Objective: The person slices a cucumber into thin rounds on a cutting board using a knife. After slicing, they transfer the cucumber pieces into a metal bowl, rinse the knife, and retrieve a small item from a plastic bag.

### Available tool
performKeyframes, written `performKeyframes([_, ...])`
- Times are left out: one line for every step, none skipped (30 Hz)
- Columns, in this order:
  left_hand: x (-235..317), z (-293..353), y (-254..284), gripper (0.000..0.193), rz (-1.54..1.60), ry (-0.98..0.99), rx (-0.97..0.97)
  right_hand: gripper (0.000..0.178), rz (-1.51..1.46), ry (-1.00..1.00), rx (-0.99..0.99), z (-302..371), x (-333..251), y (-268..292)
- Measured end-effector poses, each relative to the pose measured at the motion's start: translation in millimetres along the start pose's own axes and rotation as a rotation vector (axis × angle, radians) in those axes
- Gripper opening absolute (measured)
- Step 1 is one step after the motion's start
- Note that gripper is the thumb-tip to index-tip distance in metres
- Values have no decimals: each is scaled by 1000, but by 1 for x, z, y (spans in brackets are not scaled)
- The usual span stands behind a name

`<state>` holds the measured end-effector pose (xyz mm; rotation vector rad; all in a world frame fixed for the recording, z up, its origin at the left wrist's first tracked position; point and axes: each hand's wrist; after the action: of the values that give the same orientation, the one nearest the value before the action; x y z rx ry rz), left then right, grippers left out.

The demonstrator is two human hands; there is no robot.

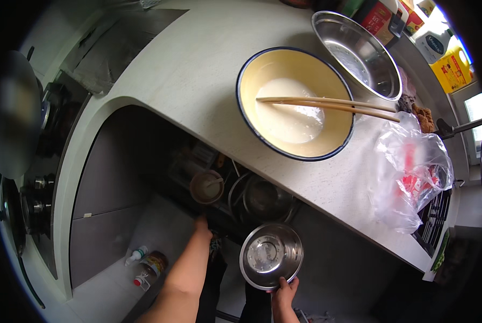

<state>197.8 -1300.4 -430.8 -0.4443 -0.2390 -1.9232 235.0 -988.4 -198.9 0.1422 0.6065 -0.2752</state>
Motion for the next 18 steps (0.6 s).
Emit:
performKeyframes([-8,-8,-2,58,35,47,-19,40,0,1,14,1,1,3])
performKeyframes([-13,-15,-3,57,70,76,-41,40,4,-2,26,4,1,4])
performKeyframes([-15,-23,-5,56,79,77,-65,39,6,7,37,6,0,3])
performKeyframes([-11,-25,-8,56,79,82,-88,39,1,16,46,6,-2,-2])
performKeyframes([-9,-26,-12,55,-27,25,-124,38,-2,24,54,5,-4,-8])
performKeyframes([-8,-26,-16,55,-128,-33,-154,38,1,23,51,3,-7,-15])
performKeyframes([-1,-21,-24,54,-177,-40,-149,38,1,20,49,0,-10,-23])
performKeyframes([7,-9,-38,52,-204,-24,-152,38,-7,16,64,-6,-9,-31])
performKeyframes([16,6,-52,50,-199,10,-154,38,-2,21,59,-15,-1,-36])
performKeyframes([24,16,-62,49,-166,34,-173,37,-21,31,60,-19,0,-46])
performKeyframes([31,27,-72,48,-119,51,-204,37,-41,40,59,-23,-1,-58])
performKeyframes([32,23,-77,51,-25,46,-316,37,-93,54,24,-27,4,-62])
performKeyframes([34,19,-80,54,76,49,-424,37,-93,37,29,-29,9,-66])
performKeyframes([35,14,-82,57,179,47,-530,37,-83,39,72,-29,16,-67])
performKeyframes([34,3,-88,59,216,2,-650,38,-72,41,115,-28,25,-68])
performKeyframes([32,-12,-93,61,258,-44,-768,39,-77,39,144,-28,33,-69])
performKeyframes([33,-15,-104,64,297,-84,-890,39,-86,37,181,-28,41,-68])
performKeyframes([34,-18,-111,64,334,-56,-878,40,-94,36,217,-28,47,-66])
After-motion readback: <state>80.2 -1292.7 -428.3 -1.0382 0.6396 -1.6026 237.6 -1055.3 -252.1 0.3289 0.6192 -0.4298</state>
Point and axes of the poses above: each hand's wrist, its own z-axis away from the middle knuckle, its own y-axis out of the back of the hand, x = y × z, and after that the axes turned 7 degrees about -x, right-handed
